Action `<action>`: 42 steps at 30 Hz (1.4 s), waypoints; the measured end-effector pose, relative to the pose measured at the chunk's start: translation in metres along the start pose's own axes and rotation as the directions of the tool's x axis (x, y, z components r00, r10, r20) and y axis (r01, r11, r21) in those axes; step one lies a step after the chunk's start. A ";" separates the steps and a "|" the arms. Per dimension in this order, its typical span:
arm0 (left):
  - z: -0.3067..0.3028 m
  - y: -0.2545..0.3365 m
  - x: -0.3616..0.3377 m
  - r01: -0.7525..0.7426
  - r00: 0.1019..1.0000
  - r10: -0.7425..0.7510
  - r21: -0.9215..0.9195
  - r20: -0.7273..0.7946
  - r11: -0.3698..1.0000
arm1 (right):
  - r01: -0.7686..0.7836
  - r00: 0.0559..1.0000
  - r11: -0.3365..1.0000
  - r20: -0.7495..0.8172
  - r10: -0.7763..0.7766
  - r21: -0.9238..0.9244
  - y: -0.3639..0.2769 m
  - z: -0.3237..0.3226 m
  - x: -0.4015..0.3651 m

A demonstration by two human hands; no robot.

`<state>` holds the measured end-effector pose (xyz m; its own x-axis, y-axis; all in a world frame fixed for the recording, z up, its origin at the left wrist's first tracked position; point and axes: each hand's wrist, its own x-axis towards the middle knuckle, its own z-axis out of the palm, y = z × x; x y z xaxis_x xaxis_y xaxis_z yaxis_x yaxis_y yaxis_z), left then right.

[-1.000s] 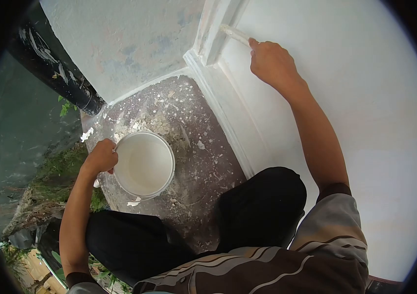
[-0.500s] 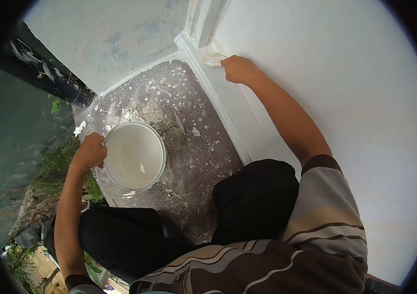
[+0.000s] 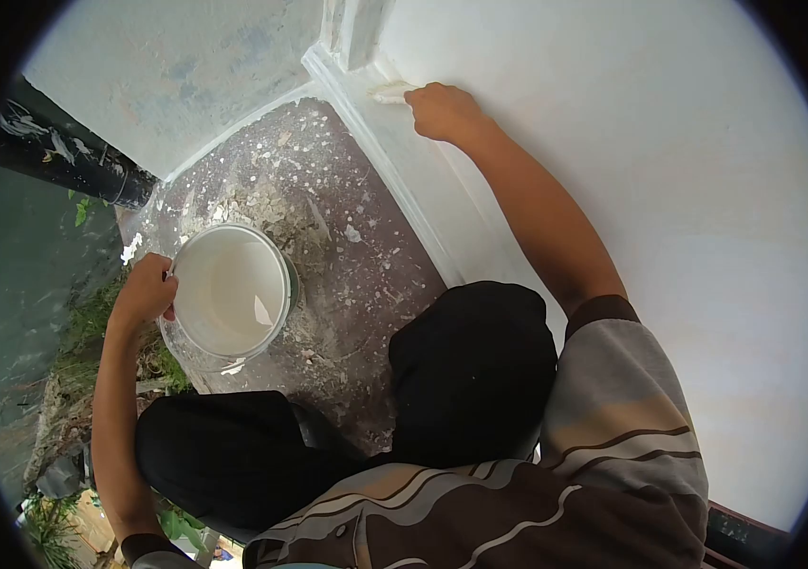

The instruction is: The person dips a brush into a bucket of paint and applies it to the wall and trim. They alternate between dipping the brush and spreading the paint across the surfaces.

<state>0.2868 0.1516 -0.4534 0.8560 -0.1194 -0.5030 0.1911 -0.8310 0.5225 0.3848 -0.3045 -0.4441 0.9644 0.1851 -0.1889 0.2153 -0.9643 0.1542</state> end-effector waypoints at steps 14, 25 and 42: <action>0.003 -0.001 0.006 -0.031 0.999 0.030 0.060 0.022 0.998 | -0.212 0.781 0.977 0.597 0.183 -0.023 0.015 -0.050 -0.234; 0.000 0.007 -0.008 0.004 0.999 -0.003 0.030 -0.033 1.000 | 0.044 0.999 0.998 -0.030 -0.045 -0.035 -0.026 0.001 -0.002; 0.000 0.002 -0.002 -0.009 1.000 0.009 0.055 -0.005 0.998 | 0.134 0.991 0.990 -0.025 -0.135 -0.048 -0.052 -0.013 0.055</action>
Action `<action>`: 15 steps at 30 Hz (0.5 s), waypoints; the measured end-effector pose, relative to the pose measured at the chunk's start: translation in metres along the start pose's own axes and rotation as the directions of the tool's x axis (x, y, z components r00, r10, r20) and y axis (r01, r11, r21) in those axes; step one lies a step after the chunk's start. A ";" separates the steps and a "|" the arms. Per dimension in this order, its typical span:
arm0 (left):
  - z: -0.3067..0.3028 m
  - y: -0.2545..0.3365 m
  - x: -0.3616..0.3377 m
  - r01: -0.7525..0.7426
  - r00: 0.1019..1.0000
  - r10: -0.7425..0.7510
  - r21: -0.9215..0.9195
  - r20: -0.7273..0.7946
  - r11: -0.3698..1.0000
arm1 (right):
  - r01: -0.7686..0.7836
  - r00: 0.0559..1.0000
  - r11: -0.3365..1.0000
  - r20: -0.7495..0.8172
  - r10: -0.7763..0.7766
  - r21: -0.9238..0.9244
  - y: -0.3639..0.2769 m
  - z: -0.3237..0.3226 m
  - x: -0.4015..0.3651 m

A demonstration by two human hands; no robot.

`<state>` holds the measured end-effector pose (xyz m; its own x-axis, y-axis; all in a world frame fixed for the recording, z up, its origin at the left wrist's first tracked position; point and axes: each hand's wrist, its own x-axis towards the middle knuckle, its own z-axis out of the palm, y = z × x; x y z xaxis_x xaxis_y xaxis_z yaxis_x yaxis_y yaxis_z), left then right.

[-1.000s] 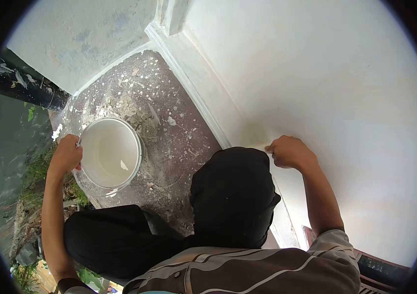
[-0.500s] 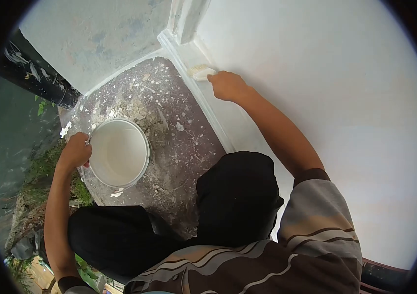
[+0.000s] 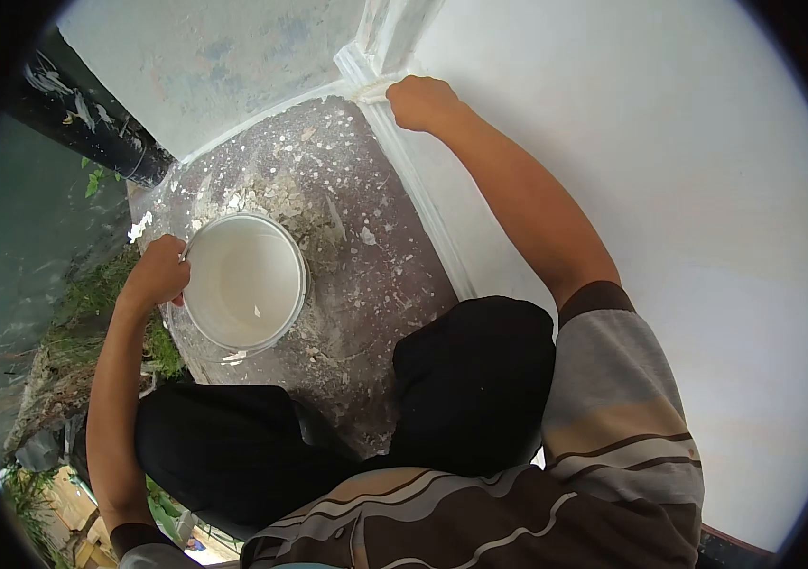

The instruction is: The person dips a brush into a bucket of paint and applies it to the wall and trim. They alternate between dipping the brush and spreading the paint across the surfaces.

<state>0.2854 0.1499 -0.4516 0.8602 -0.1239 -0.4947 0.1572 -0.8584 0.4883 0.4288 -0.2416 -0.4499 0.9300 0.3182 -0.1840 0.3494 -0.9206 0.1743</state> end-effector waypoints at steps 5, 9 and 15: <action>0.004 -0.013 0.008 -0.007 1.000 0.006 0.026 0.020 1.000 | 0.079 0.923 0.994 0.382 -0.043 -0.080 -0.023 -0.024 -0.073; 0.002 -0.001 0.010 -0.001 1.000 0.000 0.089 0.006 0.996 | 0.150 0.750 0.979 0.662 -0.020 -0.141 -0.036 -0.068 -0.137; 0.000 0.000 0.008 0.031 0.999 -0.033 0.087 0.022 0.996 | 0.111 0.993 0.985 -0.035 -0.117 -0.135 -0.044 -0.062 -0.044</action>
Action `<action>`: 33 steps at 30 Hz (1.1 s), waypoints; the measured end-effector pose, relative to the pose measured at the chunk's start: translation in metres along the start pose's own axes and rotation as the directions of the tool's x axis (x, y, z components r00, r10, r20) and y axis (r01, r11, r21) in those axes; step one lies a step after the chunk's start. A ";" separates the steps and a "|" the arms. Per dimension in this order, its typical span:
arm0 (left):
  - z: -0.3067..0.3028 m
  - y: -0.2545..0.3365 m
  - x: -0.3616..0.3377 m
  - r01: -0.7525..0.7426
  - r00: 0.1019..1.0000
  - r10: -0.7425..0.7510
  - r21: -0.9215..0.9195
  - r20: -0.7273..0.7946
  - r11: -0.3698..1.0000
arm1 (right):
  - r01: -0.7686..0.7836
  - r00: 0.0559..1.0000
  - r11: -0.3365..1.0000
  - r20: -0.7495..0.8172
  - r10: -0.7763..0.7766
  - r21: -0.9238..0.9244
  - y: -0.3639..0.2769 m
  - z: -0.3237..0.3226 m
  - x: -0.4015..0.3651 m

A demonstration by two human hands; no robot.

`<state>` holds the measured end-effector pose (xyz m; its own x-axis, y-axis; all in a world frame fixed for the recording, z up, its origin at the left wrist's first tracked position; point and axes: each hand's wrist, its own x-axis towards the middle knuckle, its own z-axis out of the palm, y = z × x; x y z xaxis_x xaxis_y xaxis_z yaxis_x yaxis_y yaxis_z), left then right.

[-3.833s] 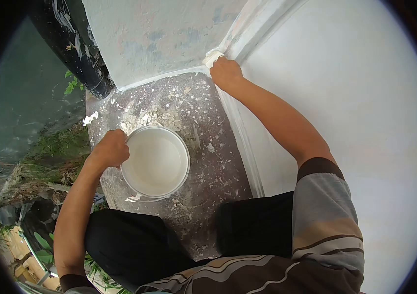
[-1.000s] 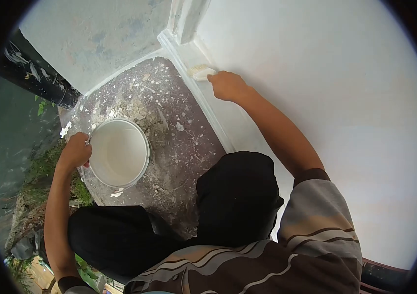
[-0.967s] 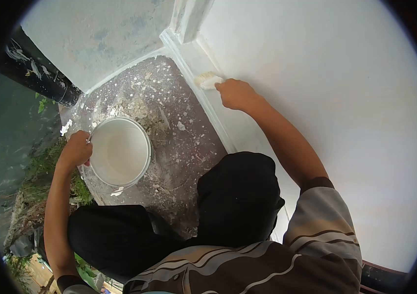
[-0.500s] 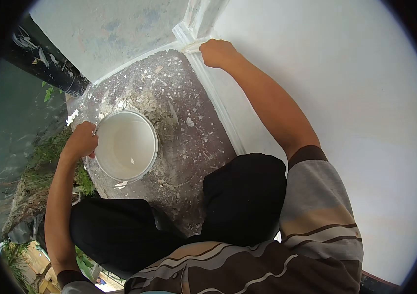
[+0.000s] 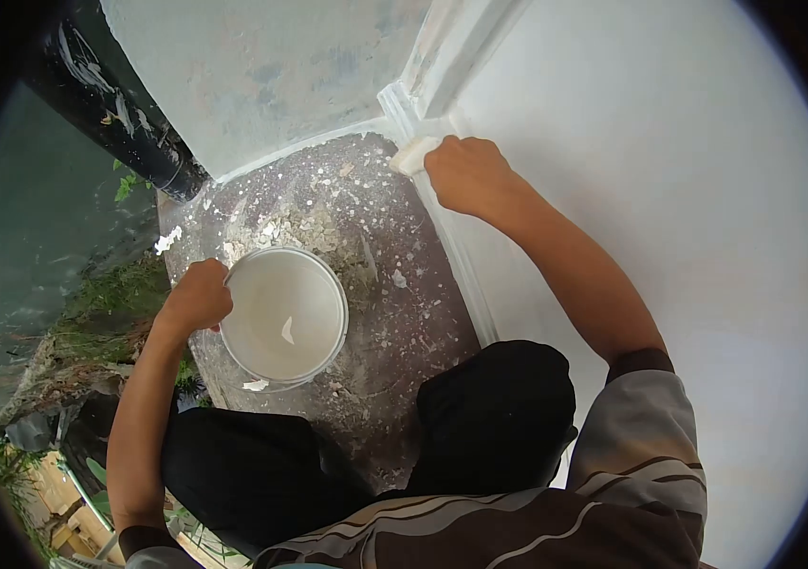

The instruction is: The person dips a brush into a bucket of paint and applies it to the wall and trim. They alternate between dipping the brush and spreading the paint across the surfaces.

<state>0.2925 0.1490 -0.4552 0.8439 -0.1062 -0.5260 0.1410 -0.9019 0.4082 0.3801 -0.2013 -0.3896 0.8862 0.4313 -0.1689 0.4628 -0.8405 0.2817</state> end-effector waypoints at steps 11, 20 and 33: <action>-0.003 -0.004 0.001 0.007 0.999 -0.006 -0.042 0.036 0.999 | 0.019 0.954 0.999 0.301 -0.005 -0.042 -0.005 0.029 0.068; -0.009 0.001 -0.005 -0.016 0.998 0.019 -0.041 0.064 0.999 | -0.120 0.971 0.967 -0.176 0.162 0.224 0.017 0.023 0.038; -0.004 -0.030 -0.004 0.123 0.941 0.035 -0.437 0.337 0.891 | 0.017 0.891 0.911 -0.420 0.173 0.411 0.012 -0.080 -0.012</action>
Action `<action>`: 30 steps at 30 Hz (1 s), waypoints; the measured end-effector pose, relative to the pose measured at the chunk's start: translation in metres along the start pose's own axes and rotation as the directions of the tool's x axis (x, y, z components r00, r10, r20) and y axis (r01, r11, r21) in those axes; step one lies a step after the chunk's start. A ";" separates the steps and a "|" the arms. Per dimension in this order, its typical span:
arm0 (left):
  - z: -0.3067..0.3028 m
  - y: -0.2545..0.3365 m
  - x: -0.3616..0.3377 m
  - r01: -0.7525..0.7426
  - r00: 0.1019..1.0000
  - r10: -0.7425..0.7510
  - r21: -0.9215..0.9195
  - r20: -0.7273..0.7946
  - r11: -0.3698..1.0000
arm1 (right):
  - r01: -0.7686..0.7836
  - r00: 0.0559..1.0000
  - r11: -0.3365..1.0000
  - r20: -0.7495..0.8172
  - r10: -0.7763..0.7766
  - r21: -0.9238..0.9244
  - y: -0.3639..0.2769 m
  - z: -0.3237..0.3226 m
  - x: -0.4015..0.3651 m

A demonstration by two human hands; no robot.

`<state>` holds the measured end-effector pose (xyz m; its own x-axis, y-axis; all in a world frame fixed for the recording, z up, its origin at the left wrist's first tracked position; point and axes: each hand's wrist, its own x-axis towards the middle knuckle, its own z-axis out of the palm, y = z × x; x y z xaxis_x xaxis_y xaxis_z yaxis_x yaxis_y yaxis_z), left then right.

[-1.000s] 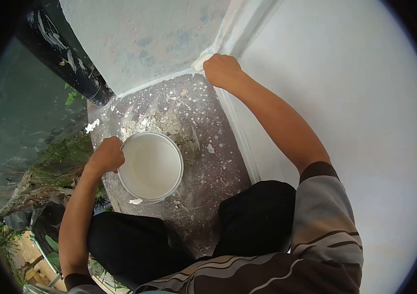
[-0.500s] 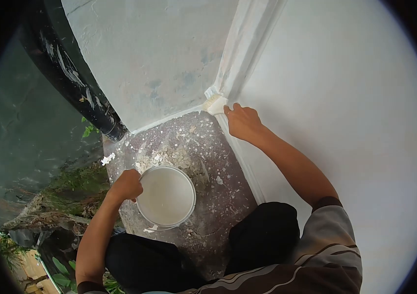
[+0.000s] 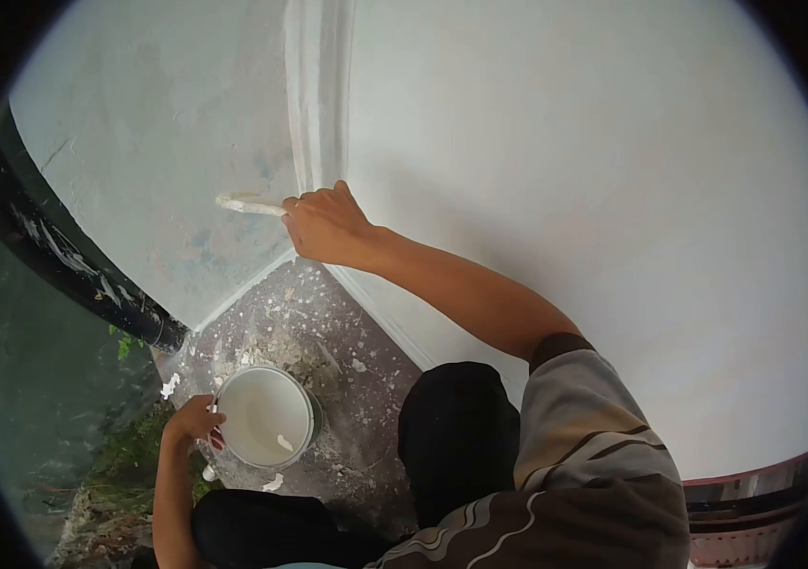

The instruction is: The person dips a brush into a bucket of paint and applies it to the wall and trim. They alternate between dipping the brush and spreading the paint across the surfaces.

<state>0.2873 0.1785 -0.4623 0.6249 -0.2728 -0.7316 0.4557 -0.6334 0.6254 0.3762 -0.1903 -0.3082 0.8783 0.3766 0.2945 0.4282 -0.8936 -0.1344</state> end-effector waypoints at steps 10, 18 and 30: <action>0.011 0.007 0.005 -0.103 0.995 0.103 0.051 -0.008 0.993 | 0.065 0.997 0.954 0.015 -0.073 0.292 0.018 -0.068 -0.087; 0.032 0.033 -0.010 -0.190 0.979 0.193 0.053 -0.059 0.980 | 0.183 0.868 0.882 0.350 -0.353 0.434 -0.021 -0.062 -0.077; 0.048 0.055 -0.011 -0.248 0.965 0.254 0.093 -0.069 0.964 | 0.277 0.633 0.920 0.668 -0.391 0.277 -0.070 0.105 -0.069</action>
<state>0.2746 0.1118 -0.4329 0.7622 -0.3746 -0.5279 0.2259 -0.6104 0.7592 0.3080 -0.1278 -0.4182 0.5300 0.7512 -0.3935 0.6959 -0.6504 -0.3044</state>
